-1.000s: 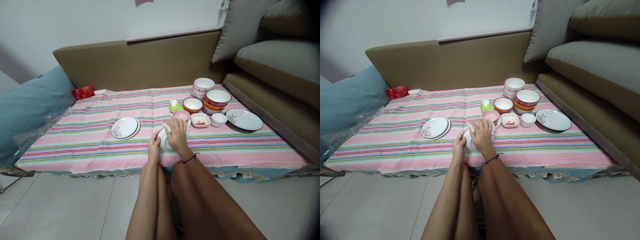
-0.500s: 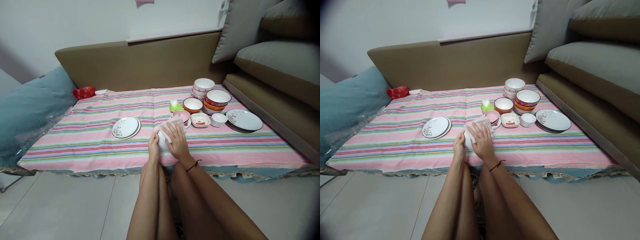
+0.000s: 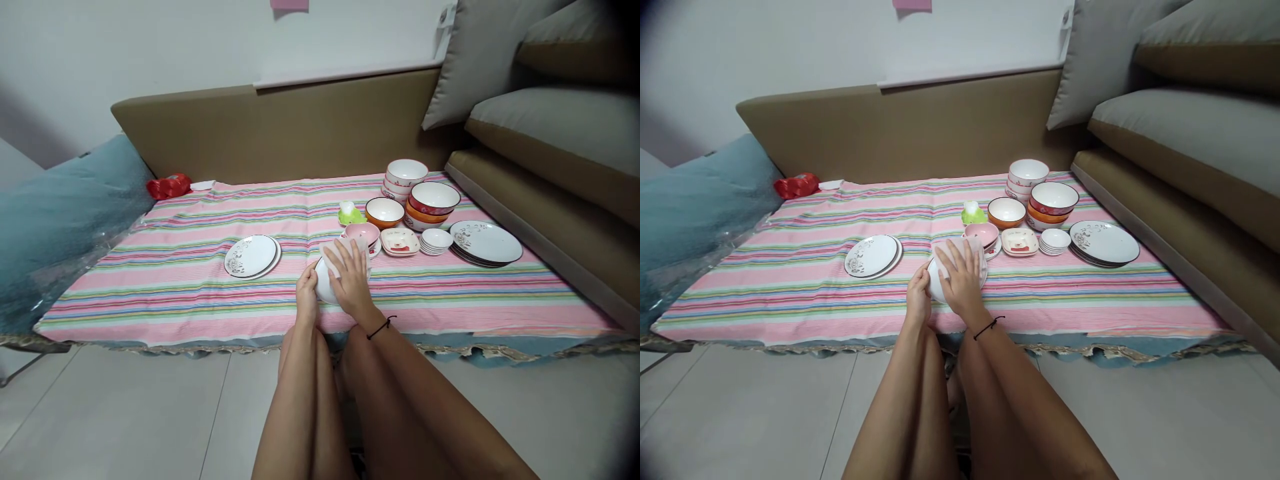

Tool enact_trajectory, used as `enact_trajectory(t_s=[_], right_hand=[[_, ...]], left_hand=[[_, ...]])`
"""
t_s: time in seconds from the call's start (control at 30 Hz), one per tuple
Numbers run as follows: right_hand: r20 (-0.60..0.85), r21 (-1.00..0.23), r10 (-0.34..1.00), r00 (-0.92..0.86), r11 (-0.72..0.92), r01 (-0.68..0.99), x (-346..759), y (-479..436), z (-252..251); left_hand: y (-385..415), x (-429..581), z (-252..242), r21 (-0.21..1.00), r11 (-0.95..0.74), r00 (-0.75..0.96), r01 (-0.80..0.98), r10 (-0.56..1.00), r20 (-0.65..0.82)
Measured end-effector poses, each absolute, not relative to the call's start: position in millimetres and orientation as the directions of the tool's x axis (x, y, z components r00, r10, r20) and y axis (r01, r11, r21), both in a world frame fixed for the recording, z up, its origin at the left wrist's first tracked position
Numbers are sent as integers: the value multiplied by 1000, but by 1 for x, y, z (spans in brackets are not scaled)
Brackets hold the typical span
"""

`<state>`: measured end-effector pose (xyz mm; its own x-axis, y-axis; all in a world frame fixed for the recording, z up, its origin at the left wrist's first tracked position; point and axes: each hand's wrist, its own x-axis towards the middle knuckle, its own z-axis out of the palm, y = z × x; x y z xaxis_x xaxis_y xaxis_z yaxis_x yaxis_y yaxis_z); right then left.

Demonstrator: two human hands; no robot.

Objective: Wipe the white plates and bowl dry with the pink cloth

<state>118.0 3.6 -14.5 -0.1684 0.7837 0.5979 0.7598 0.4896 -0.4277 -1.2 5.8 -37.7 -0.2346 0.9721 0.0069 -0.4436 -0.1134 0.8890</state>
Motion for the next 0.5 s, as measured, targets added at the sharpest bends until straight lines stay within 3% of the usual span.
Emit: enact_trajectory(t_s=[0.3,0.5], right_hand=[[532,-195,693,-486,659,726,117,-13,-32],[504,-61,574,-645,768,637,138,-13,-47]], left_hand=[[4,-1,-26,726,7,-140,-687,980,-142],[7,-6,-29,752,11,-160,-659,975,-154]])
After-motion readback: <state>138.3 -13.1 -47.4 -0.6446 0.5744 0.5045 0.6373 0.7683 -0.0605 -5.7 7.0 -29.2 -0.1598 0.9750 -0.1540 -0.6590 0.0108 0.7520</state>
